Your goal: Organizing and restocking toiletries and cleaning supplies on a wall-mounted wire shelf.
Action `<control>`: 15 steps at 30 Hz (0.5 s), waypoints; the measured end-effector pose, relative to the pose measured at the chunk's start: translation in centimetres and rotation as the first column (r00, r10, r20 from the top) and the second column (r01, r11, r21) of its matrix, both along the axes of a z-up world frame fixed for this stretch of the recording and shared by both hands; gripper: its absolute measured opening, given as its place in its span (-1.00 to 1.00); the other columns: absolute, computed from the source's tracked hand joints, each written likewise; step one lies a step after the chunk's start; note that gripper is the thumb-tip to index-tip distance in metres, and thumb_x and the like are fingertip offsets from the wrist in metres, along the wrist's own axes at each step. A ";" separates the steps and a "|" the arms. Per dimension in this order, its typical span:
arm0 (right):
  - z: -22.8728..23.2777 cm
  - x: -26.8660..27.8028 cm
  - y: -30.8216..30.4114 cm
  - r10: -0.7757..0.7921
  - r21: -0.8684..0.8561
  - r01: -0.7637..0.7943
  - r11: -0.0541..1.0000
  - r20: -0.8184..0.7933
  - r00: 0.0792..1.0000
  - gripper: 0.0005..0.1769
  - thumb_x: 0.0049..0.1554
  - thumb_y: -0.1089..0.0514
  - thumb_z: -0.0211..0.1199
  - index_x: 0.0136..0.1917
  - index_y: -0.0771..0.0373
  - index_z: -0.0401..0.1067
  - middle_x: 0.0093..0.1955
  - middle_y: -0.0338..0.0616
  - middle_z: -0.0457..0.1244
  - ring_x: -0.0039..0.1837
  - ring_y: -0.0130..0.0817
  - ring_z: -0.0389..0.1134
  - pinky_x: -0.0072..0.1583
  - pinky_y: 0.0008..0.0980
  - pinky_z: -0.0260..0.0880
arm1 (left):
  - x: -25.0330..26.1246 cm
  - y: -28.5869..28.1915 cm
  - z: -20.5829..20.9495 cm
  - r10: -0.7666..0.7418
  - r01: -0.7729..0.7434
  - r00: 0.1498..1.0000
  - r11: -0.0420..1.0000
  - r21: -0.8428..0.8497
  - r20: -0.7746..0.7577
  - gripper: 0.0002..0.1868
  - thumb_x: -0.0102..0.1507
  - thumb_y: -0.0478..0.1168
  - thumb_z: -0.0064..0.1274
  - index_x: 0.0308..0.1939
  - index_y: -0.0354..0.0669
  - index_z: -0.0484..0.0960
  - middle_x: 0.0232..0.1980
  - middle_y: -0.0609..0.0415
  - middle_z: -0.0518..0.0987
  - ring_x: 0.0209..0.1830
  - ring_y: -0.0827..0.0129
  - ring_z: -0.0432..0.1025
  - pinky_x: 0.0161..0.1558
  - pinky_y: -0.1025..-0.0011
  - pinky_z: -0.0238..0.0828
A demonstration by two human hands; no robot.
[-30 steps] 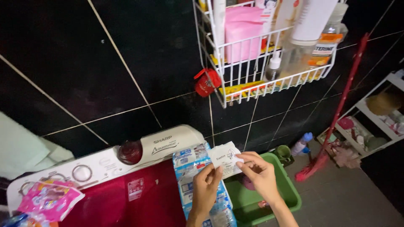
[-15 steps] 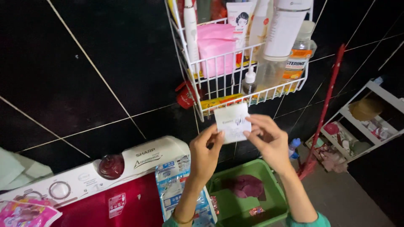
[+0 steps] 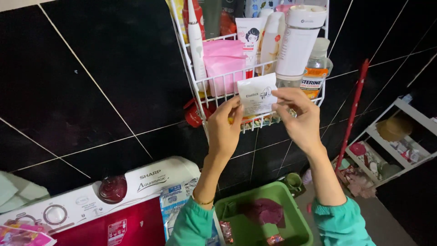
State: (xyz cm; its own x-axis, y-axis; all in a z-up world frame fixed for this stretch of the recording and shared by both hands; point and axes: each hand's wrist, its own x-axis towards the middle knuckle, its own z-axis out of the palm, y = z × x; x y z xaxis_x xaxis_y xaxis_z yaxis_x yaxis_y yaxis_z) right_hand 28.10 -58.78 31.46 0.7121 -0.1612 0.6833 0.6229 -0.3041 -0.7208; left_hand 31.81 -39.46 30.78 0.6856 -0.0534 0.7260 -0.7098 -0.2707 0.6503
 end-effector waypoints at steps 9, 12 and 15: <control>-1.2 0.8 -0.5 -0.175 -0.149 0.190 0.970 0.104 0.979 -0.69 0.16 0.49 0.27 0.18 0.34 0.53 0.22 -0.07 0.33 0.11 -0.37 0.44 0.13 -0.43 0.49 | 0.8 -1.9 -1.4 -0.021 0.022 0.998 0.999 0.023 -0.054 -0.72 0.37 -0.33 0.04 0.17 -0.26 0.58 -0.06 -0.16 0.67 -0.15 0.16 0.64 -0.18 0.33 0.59; -1.3 0.7 -0.4 -0.209 -0.172 0.224 0.959 0.102 0.973 -0.69 0.15 0.48 0.30 0.16 0.33 0.53 0.20 -0.05 0.35 0.09 -0.36 0.44 0.11 -0.45 0.48 | 1.4 -2.3 -1.9 -0.022 0.032 0.992 0.996 0.085 -0.121 -0.74 0.32 -0.33 0.09 0.10 -0.28 0.58 -0.15 -0.15 0.68 -0.21 0.13 0.66 -0.21 0.32 0.59; -1.5 0.5 -0.2 -0.211 -0.176 0.229 0.957 0.116 0.971 -0.69 0.18 0.49 0.25 0.18 0.32 0.53 0.19 -0.05 0.34 0.14 -0.34 0.45 0.16 -0.44 0.50 | 0.8 -2.1 -1.3 -0.016 0.042 0.989 0.985 0.170 -0.148 -0.74 0.29 -0.34 0.11 0.07 -0.25 0.58 -0.23 -0.12 0.69 -0.26 0.11 0.65 -0.24 0.28 0.57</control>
State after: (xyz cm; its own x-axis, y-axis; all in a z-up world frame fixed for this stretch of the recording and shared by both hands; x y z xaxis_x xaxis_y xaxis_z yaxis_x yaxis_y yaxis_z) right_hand 28.61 -59.01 29.92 0.6036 -0.1698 0.7790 0.5883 -0.5647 -0.5789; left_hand 32.57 -41.56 29.52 0.7795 -0.1903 0.5968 -0.6202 -0.3684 0.6926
